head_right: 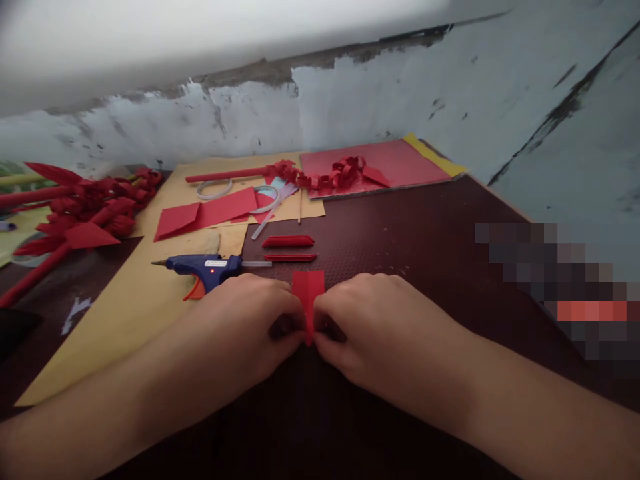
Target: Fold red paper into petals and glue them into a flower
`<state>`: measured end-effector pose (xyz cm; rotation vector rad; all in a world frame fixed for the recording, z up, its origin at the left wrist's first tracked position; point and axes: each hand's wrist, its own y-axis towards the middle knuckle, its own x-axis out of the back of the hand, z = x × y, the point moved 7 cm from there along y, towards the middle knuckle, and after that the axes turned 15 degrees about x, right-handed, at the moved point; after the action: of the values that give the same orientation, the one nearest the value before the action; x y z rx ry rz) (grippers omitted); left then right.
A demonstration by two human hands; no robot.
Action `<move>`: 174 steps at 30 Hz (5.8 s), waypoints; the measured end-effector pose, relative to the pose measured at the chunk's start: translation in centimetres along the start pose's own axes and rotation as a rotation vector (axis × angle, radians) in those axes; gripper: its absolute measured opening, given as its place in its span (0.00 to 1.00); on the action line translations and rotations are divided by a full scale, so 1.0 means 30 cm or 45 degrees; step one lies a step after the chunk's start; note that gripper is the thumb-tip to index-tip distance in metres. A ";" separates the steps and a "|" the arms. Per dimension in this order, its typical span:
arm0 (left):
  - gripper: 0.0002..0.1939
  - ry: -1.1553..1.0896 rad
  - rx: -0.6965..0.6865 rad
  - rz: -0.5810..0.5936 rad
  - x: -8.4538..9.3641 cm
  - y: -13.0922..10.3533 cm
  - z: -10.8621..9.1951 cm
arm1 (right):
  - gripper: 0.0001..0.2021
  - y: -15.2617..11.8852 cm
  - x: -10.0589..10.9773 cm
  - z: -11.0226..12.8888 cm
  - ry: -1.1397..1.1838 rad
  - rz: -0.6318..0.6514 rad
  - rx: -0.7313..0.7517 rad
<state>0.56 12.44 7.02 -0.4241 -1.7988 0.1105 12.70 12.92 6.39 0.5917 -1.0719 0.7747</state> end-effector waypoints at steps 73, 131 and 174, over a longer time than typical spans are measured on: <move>0.05 -0.106 0.009 -0.001 -0.010 0.007 0.018 | 0.07 0.019 -0.038 -0.039 0.540 0.114 -0.327; 0.06 -0.155 0.020 0.047 -0.004 0.004 0.025 | 0.06 0.016 -0.037 -0.038 0.563 0.161 -0.335; 0.09 -0.198 0.093 0.032 -0.002 -0.018 0.013 | 0.08 0.021 -0.040 -0.047 0.565 0.204 -0.343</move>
<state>0.08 11.98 7.01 -0.3950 -1.9360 0.2319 12.64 14.06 4.79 0.0944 -0.7974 0.8353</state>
